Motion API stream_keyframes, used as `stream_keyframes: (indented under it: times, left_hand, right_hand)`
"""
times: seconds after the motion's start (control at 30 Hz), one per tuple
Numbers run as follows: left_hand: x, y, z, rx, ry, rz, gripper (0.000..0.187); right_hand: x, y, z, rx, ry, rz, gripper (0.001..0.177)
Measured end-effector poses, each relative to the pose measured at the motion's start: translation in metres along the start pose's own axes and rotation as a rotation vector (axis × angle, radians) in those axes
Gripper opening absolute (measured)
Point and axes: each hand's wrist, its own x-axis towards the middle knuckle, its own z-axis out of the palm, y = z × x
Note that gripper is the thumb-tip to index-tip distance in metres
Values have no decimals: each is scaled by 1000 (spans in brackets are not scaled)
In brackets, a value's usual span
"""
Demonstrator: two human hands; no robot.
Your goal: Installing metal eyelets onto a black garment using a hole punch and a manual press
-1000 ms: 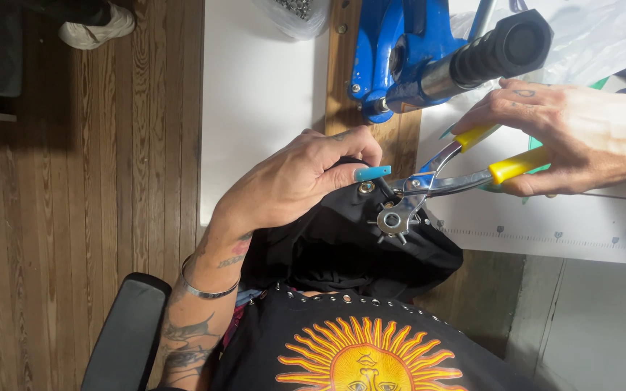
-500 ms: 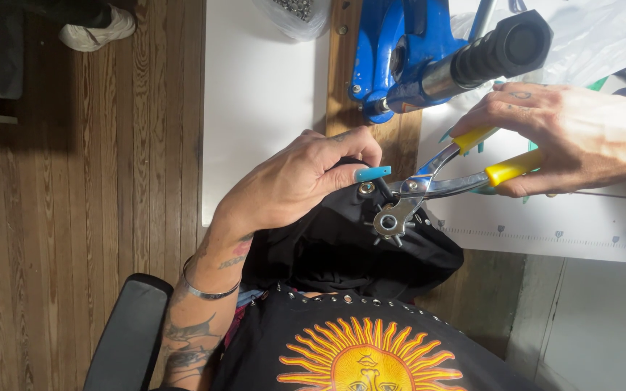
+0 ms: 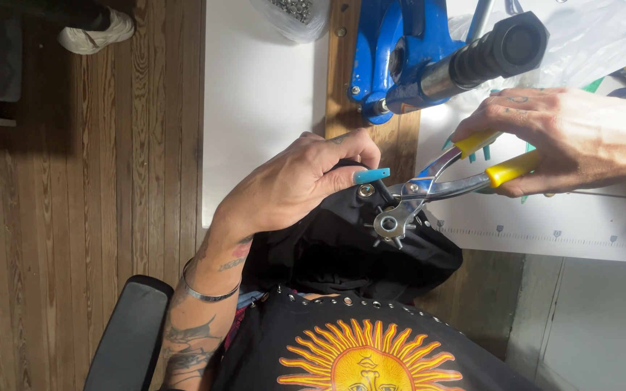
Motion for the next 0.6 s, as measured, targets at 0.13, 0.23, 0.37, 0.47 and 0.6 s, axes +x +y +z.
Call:
stream_keyframes:
  times: [0.13,0.23,0.37,0.47,0.6]
  left_hand:
    - [-1,0,-1,-12,-1,16,8]
    - [-1,0,0,-12,-3,6,7]
    - [-1,-1,0,2,7,19,8]
    - [-2,-1,0,1,7,22,7]
    - [-2,0,0,-6,4,27,7]
  right_hand:
    - [0,0,0,13,4,8,58]
    - [0,-2,0,4,20,2,57]
    - [1,-4,-2,-4,-4,11,57]
    - [1,-5,-2,5,-7,13,58]
    - [3,-7,-2,20,21,3,56]
